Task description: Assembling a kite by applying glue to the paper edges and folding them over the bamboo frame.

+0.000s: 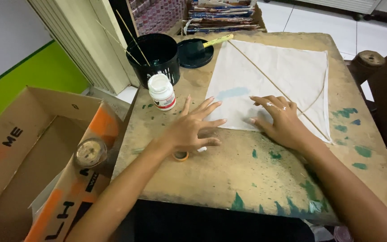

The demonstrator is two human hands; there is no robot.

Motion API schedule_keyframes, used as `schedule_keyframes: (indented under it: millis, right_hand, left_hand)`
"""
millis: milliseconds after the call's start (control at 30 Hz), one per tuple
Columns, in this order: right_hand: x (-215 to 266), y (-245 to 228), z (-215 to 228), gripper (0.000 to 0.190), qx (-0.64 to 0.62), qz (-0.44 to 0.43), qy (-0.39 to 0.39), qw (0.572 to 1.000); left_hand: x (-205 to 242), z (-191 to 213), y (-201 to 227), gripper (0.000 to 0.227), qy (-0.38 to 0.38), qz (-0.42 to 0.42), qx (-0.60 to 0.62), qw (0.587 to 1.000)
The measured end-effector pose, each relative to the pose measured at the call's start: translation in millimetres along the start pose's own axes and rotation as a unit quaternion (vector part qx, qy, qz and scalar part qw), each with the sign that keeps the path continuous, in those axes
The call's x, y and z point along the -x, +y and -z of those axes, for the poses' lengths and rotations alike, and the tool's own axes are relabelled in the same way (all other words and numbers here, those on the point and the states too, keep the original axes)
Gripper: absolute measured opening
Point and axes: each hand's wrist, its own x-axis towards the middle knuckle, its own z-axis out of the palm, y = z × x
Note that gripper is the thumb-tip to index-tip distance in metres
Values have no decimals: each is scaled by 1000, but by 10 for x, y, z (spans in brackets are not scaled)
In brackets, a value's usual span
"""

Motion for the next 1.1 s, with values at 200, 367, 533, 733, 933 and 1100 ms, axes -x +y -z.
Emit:
schedule_keyframes:
  millis: [200,367,533,733,933,1100]
  right_hand:
    - [22,-71,-52,48,-29,41,-13,999]
    - [46,-237,-91,44,-48,84,-9,995]
    - [38,-213,-133,43,-53,96,-13,994]
    - [38,-258,-91,42,-52,81,-27,995]
    - [34,-276,-77,44,-47,78,-32,995]
    - [32,-324,-38,43,-44,76,-38,995]
  left_hand:
    - [45,38,-35,64,-42,12,-36,998]
    - [46,81,-15,69,-66,37,-51,996]
    - [101,89,-111,67,7,31,-35,999]
    - [144,350,63,71,-97,62,-50,992]
    - [155,348,-30,75,-90,85,-15,992]
    - [205,334,-37,77,-129,104,-10,986]
